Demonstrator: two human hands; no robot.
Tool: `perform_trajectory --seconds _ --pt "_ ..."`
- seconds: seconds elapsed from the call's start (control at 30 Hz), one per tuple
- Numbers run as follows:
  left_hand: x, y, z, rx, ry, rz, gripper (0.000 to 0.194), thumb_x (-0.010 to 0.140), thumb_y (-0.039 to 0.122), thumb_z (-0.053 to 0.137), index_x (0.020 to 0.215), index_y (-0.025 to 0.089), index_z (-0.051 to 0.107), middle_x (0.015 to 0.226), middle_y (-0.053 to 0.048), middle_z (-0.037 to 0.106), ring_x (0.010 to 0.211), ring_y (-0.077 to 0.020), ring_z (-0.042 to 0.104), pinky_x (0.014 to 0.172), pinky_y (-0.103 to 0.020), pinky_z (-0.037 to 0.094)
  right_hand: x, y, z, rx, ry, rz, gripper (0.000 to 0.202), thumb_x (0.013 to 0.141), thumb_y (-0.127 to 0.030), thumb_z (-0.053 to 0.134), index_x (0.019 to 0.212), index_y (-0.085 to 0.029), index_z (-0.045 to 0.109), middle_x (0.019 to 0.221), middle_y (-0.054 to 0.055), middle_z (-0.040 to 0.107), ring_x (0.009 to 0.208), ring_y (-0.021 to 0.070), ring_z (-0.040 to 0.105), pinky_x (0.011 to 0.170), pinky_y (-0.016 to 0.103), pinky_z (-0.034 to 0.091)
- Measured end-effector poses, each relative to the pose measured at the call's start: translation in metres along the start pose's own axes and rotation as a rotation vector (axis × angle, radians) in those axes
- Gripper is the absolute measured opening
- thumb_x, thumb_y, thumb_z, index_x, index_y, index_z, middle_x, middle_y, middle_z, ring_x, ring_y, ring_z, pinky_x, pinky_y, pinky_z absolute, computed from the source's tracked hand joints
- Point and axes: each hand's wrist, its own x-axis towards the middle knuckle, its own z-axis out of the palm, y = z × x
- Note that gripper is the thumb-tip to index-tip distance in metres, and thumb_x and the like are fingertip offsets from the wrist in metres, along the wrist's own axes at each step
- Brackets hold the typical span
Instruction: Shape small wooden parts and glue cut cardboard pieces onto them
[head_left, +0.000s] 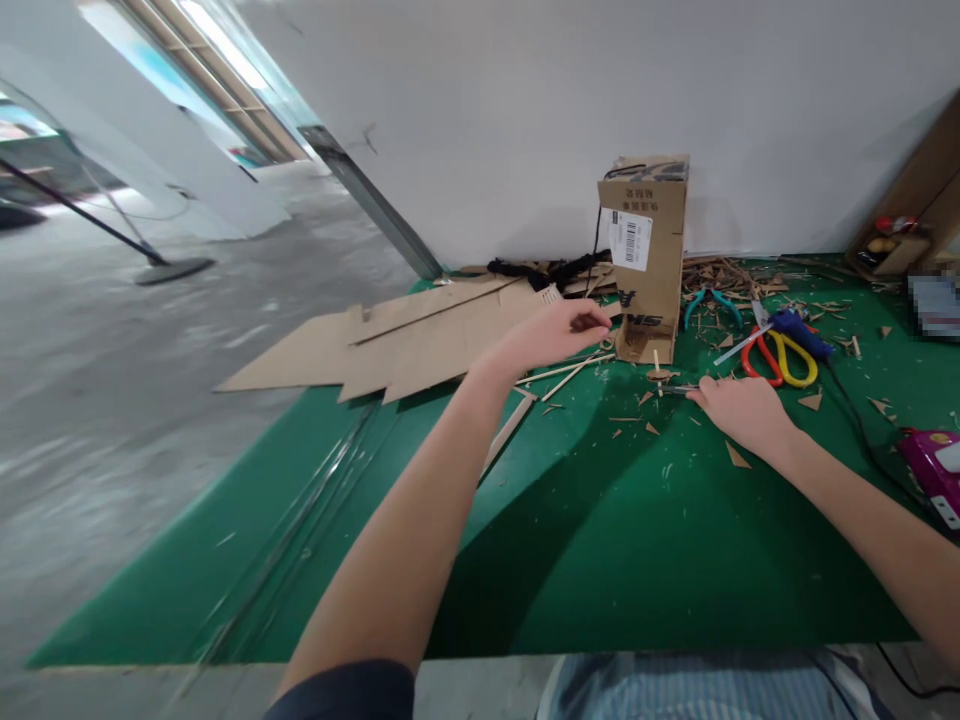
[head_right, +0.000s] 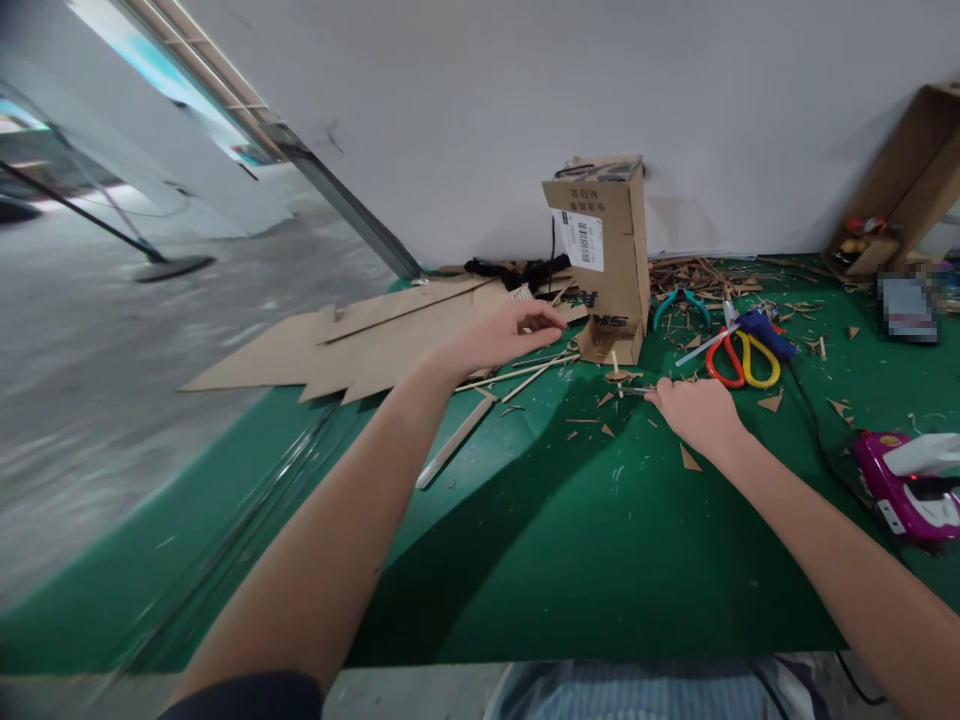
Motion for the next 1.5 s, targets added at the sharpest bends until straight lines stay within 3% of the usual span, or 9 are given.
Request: perform_trajectory --seconds 0.17,0.27,0.37,0.6,1.1,1.4,1.5 --pt "0.005 0.034 0.041 -0.074 0.041 0.084 0.022 0.084 0.029 0.056 0.1 0.015 0.063 0.096 -0.007 0.068 0.085 -0.0175 0.063 0.078 -0.031 0.05 0.0 0.0 0.0 -0.003 0.016 -0.005 0.049 0.1 -0.04 0.018 0.091 -0.015 0.059 0.068 0.01 0.069 0.061 0.0218 0.066 0.049 0.026 0.021" --pt "0.009 0.037 0.06 -0.158 0.069 0.069 0.027 0.084 0.025 0.058 0.109 0.015 0.061 0.102 -0.008 0.068 0.089 -0.0179 0.064 0.08 -0.031 0.052 0.001 0.0 0.0 -0.012 0.027 -0.012 0.049 0.1 -0.041 0.02 0.089 -0.014 0.059 0.066 0.01 0.068 0.059 0.0213 0.065 0.049 0.026 0.02" --pt "0.011 0.034 0.067 -0.212 0.085 0.019 0.026 0.082 0.016 0.057 0.107 0.015 0.062 0.094 -0.007 0.07 0.086 -0.0167 0.065 0.081 -0.031 0.053 0.001 0.0 0.0 -0.015 0.024 -0.02 0.048 0.1 -0.041 0.021 0.088 -0.014 0.059 0.065 0.01 0.068 0.058 0.0207 0.065 0.049 0.026 0.02" --pt "0.014 0.023 0.071 -0.241 0.159 -0.059 0.026 0.079 0.017 0.063 0.104 0.016 0.062 0.085 -0.005 0.069 0.078 -0.0161 0.065 0.076 -0.031 0.053 0.001 -0.001 -0.001 -0.031 0.031 -0.043 0.05 0.1 -0.042 0.02 0.087 -0.015 0.06 0.063 0.009 0.067 0.056 0.0209 0.063 0.048 0.027 0.019" --pt "0.011 0.028 0.08 -0.246 0.219 0.04 0.033 0.078 0.013 0.063 0.11 0.016 0.057 0.084 -0.002 0.068 0.075 -0.0135 0.064 0.077 -0.029 0.053 -0.001 0.003 0.003 -0.06 0.092 0.013 0.05 0.099 -0.043 0.021 0.085 -0.015 0.06 0.065 0.01 0.067 0.052 0.0176 0.06 0.048 0.027 0.015" --pt "0.007 0.034 0.052 -0.197 0.12 0.059 0.03 0.079 0.015 0.062 0.108 0.015 0.064 0.084 -0.004 0.07 0.076 -0.0146 0.064 0.075 -0.029 0.052 -0.002 0.005 0.002 -0.029 0.193 0.012 0.054 0.099 -0.044 0.019 0.081 -0.016 0.061 0.065 0.007 0.066 0.049 0.0142 0.055 0.048 0.027 0.014" --pt "0.007 0.035 0.05 -0.177 0.09 0.066 0.029 0.078 0.015 0.062 0.107 0.015 0.064 0.086 -0.005 0.069 0.076 -0.015 0.064 0.074 -0.029 0.052 -0.001 0.001 0.001 -0.013 0.193 -0.012 0.053 0.099 -0.043 0.02 0.08 -0.015 0.061 0.063 0.007 0.065 0.05 0.0141 0.055 0.049 0.027 0.014"
